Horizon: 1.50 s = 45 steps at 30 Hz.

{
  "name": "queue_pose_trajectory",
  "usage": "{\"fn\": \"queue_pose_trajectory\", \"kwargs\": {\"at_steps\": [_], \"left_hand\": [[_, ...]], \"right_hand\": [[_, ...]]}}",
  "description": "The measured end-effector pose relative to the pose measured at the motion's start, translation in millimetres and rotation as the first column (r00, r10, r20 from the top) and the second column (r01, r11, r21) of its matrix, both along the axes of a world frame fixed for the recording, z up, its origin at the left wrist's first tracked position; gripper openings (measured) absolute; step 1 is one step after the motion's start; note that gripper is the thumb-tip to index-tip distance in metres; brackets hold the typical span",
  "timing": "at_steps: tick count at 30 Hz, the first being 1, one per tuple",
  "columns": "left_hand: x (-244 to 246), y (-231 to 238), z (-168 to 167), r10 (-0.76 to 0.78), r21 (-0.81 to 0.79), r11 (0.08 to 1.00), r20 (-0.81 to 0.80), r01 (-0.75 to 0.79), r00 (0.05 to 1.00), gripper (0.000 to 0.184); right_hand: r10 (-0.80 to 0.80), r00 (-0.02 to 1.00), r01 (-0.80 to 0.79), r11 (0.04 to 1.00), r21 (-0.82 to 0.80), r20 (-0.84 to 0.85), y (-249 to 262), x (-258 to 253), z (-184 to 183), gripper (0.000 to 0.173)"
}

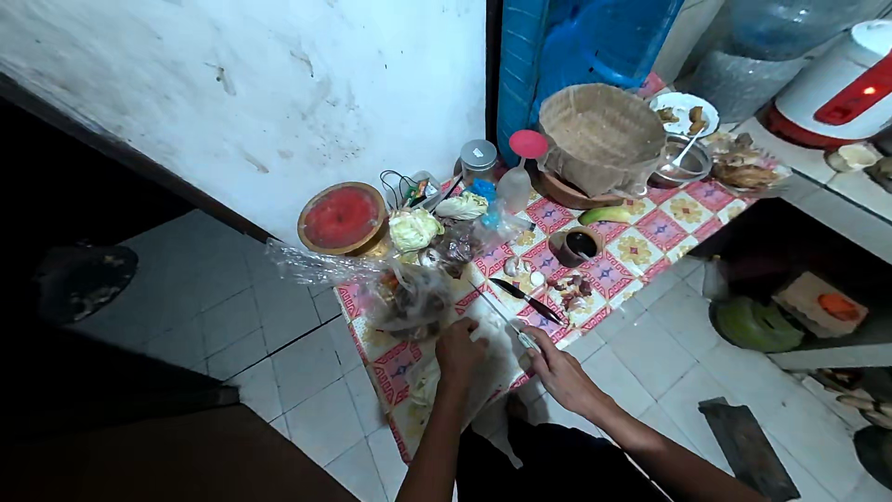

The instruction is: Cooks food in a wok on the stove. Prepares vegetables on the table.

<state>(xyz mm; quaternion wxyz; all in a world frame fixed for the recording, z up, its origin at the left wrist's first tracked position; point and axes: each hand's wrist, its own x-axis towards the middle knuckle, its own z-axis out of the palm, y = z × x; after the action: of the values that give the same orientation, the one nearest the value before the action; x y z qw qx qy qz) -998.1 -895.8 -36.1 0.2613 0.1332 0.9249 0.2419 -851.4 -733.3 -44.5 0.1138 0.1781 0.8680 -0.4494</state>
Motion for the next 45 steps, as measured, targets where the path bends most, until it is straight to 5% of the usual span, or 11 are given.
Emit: {"fn": "queue_pose_trajectory", "kwargs": {"at_steps": [6, 17, 30, 45], "left_hand": [[10.7, 7.9, 3.9, -0.049, -0.007, 0.999, 0.034, 0.050, 0.998, 0.038], [7.5, 12.7, 6.7, -0.065, -0.064, 0.996, 0.029, 0.066, 0.997, 0.035], [8.0, 9.5, 0.0, -0.046, -0.037, 0.998, 0.033, 0.047, 0.998, 0.037], [6.9, 12.0, 4.5, -0.045, -0.062, 0.997, 0.029, 0.046, 0.999, 0.037]], "right_hand": [[0.006, 1.000, -0.006, 1.000, -0.013, -0.007, -20.1, 2.0, -10.4, 0.046], [0.044, 0.979, -0.083, 0.978, 0.191, 0.199, -33.4, -20.0, -4.0, 0.048], [0.046, 0.949, -0.102, 0.981, 0.166, 0.312, -22.4, -22.2, -12.3, 0.050], [0.079, 0.970, -0.114, 0.984, 0.140, 0.232, -25.5, -6.4, -0.6, 0.047]]}}
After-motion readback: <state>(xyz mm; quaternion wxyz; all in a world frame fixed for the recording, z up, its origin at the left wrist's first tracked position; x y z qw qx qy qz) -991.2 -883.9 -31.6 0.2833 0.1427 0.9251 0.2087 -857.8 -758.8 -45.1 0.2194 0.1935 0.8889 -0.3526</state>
